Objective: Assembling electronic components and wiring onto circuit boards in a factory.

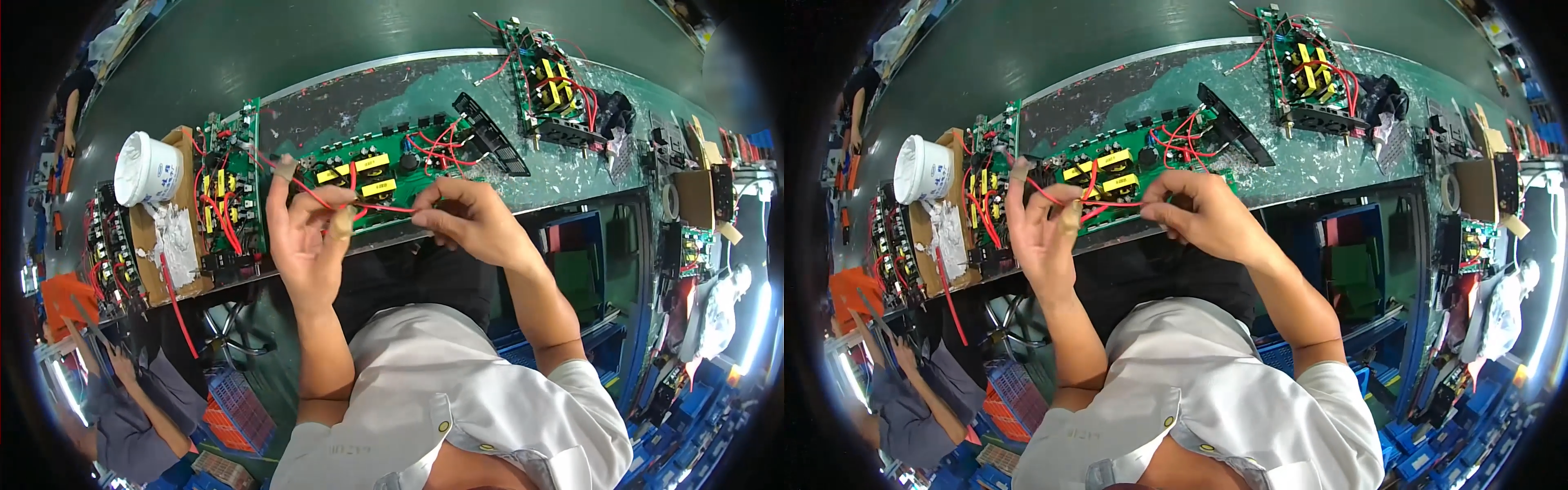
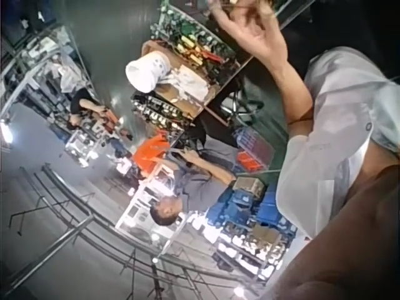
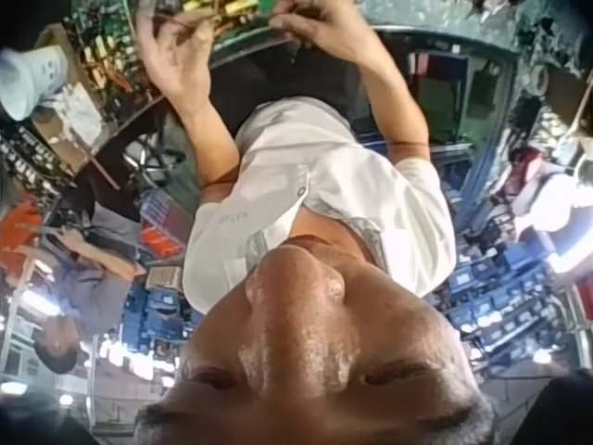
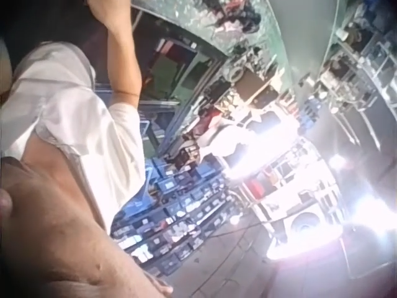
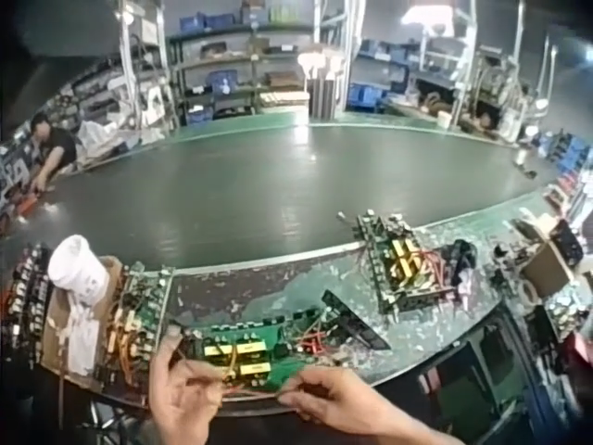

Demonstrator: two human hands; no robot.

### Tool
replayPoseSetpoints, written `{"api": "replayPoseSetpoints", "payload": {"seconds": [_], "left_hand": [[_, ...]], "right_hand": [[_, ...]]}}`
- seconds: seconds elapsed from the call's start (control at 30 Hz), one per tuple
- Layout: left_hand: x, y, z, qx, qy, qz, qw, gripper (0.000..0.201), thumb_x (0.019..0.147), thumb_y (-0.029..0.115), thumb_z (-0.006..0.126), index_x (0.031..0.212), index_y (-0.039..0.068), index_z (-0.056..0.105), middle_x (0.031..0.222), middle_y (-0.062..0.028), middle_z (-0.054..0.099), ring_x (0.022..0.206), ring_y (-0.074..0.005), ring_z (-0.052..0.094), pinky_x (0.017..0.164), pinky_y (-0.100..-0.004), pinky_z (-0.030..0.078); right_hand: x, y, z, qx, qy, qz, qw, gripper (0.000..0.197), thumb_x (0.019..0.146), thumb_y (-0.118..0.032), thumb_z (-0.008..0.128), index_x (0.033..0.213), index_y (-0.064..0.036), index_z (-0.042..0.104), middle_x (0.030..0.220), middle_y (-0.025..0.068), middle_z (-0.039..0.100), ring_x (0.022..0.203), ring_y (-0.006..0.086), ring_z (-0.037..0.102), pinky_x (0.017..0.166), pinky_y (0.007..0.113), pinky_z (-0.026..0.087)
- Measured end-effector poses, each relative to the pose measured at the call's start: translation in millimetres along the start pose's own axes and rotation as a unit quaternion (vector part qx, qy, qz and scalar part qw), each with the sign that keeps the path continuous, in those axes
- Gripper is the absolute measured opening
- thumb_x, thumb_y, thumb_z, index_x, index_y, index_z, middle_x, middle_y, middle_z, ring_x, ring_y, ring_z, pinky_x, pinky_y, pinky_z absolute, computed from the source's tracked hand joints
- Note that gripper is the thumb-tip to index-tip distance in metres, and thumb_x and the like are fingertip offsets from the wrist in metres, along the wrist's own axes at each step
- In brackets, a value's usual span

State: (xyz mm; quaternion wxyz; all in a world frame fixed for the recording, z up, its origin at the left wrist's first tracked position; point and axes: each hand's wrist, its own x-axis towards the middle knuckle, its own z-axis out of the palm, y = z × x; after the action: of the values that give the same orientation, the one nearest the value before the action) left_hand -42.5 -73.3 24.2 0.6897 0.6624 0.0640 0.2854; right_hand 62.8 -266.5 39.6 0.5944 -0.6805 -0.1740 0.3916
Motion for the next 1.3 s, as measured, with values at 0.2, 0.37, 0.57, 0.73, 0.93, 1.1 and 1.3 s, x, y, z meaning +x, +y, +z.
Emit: {"api": "replayPoseSetpoints", "payload": {"seconds": [0.2,0.37,0.57,0.73,0.93,1.1,1.3], "left_hand": [[-2,6,22,0.112,-0.051,0.141,0.982,0.03,0.088,0.0,0.069,0.117,-0.005,0.065,0.105,-0.0156,0.067,0.091,-0.0223,0.065,0.083,-0.0332,0.052],[7,-12,47,0.142,-0.173,0.051,0.973,0.033,0.085,0.0,0.073,0.118,-0.001,0.066,0.114,-0.013,0.064,0.095,-0.0237,0.066,0.081,-0.0328,0.055],[9,-32,49,-0.033,-0.158,-0.088,0.983,0.024,0.091,-0.005,0.067,0.115,-0.005,0.063,0.113,-0.009,0.061,0.102,-0.0164,0.065,0.089,-0.0288,0.057],[7,-32,52,-0.065,-0.156,-0.12,0.978,0.028,0.091,-0.005,0.067,0.119,-0.004,0.062,0.111,-0.0079,0.065,0.1,-0.0154,0.067,0.09,-0.0288,0.056],[19,-29,57,0.028,-0.155,-0.067,0.985,0.024,0.089,0.001,0.073,0.112,-0.004,0.066,0.102,-0.0072,0.071,0.092,-0.0127,0.068,0.083,-0.0268,0.056],[26,-16,67,-0.026,-0.147,-0.072,0.986,0.022,0.09,0.002,0.072,0.11,-0.005,0.068,0.098,-0.0071,0.072,0.086,-0.0127,0.068,0.078,-0.0254,0.057],[32,-18,61,-0.107,-0.16,-0.199,0.961,0.018,0.093,0.007,0.071,0.106,-0.004,0.067,0.094,-0.0064,0.072,0.082,-0.0093,0.068,0.076,-0.0237,0.057]], "right_hand": [[8,19,-6,0.208,0.051,-0.039,0.976,0.009,0.097,-0.01,0.064,0.101,-0.0023,0.061,0.082,0.0032,0.065,0.066,0.0091,0.064,0.054,0.021,0.049],[9,17,-12,0.348,0.052,-0.076,0.933,0.013,0.095,-0.005,0.066,0.105,0.0012,0.061,0.092,0.0054,0.066,0.08,0.0118,0.066,0.07,0.025,0.056],[5,24,-14,0.291,0.109,-0.107,0.944,0.013,0.092,-0.002,0.069,0.103,0.0009,0.063,0.095,0.0058,0.067,0.084,0.0119,0.067,0.076,0.023,0.055],[3,34,-11,0.249,0.122,-0.124,0.953,0.015,0.092,-0.004,0.07,0.103,0.0017,0.064,0.094,0.0045,0.068,0.084,0.0104,0.066,0.075,0.024,0.054],[1,26,-25,0.082,0.106,-0.113,0.984,0.013,0.095,-0.009,0.067,0.103,0.001,0.067,0.088,0.0008,0.067,0.077,0.0064,0.061,0.068,0.021,0.049],[-1,8,-33,0.029,0.098,-0.152,0.983,0.012,0.095,-0.005,0.067,0.104,0.0031,0.066,0.091,0.0023,0.067,0.082,0.0063,0.062,0.072,0.022,0.051],[-5,1,-40,-0.109,0.086,-0.186,0.973,0.012,0.094,-0.001,0.066,0.103,0.0054,0.063,0.095,0.0034,0.066,0.088,0.0076,0.063,0.078,0.022,0.052]]}}
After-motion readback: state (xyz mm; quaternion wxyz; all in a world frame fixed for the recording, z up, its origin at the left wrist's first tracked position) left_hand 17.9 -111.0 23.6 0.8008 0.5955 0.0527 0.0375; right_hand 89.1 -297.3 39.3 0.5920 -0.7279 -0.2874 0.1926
